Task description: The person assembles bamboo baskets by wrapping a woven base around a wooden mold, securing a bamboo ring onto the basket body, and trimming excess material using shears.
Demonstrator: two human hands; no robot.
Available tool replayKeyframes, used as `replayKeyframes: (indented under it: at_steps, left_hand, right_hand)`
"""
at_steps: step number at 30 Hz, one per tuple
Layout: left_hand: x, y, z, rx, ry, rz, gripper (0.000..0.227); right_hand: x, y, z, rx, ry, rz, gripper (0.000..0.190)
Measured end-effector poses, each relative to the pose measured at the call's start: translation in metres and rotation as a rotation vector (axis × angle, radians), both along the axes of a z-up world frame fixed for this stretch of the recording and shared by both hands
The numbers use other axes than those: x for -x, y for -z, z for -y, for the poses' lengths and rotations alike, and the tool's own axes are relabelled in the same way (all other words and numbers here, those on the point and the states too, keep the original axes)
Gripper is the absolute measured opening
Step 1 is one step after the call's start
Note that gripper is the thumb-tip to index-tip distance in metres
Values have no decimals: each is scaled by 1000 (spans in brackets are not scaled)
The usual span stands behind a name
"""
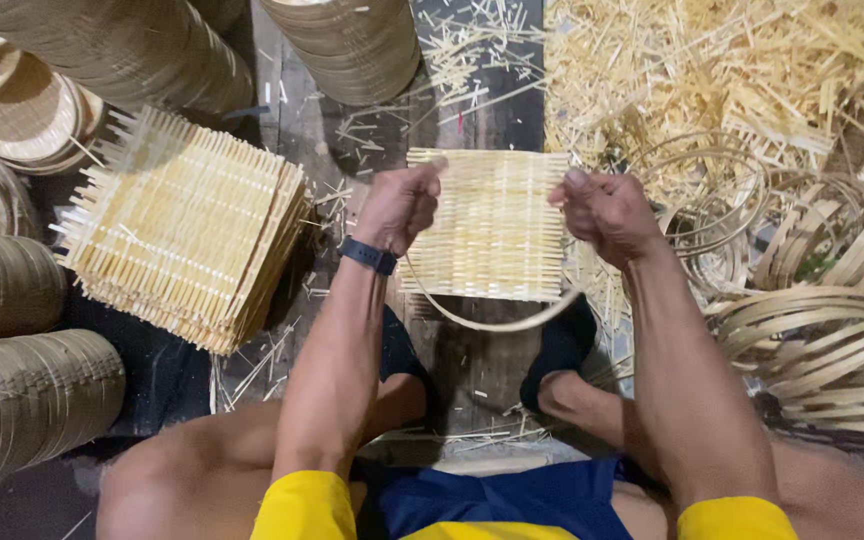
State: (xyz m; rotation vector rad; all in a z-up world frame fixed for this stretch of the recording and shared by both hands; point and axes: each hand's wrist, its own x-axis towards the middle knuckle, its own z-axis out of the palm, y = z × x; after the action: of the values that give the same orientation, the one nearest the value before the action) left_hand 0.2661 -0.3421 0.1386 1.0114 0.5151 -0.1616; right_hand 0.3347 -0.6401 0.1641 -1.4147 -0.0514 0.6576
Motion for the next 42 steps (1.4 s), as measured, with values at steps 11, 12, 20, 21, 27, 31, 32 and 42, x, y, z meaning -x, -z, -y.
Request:
replayKeyframes:
  at_steps: [11, 12, 20, 21, 27, 31, 32, 42]
  left_hand:
    - [3, 182, -11, -858, -207, 44, 21]
    - [4, 190, -11, -975, -130, -41, 23]
    - [11, 179, -8, -1089, -43, -220, 27]
    - [7, 177, -10, -1091, -21, -237, 26]
    - [2, 179, -10, -1046, -7, -335, 22]
    - [5, 177, -6, -992, -62, -347, 22]
    - [5, 175, -5, -952, -65, -337, 22]
    - [-3, 161, -12, -831, -7, -430, 23]
  right_hand:
    - [-5, 149, -2, 744, 218, 443, 21]
    - [-3, 162, -3, 774, 216, 492, 22]
    - [5, 178, -6, 882, 240, 671, 20]
    - [3, 174, -7, 883, 255, 613, 20]
    - [1, 162, -5, 860, 264, 402, 17]
    - [-5, 161, -7, 955, 180, 443, 14]
    - [-6, 162, -8, 1003, 144, 449, 13]
    - [-10, 182, 0, 977, 183, 490, 20]
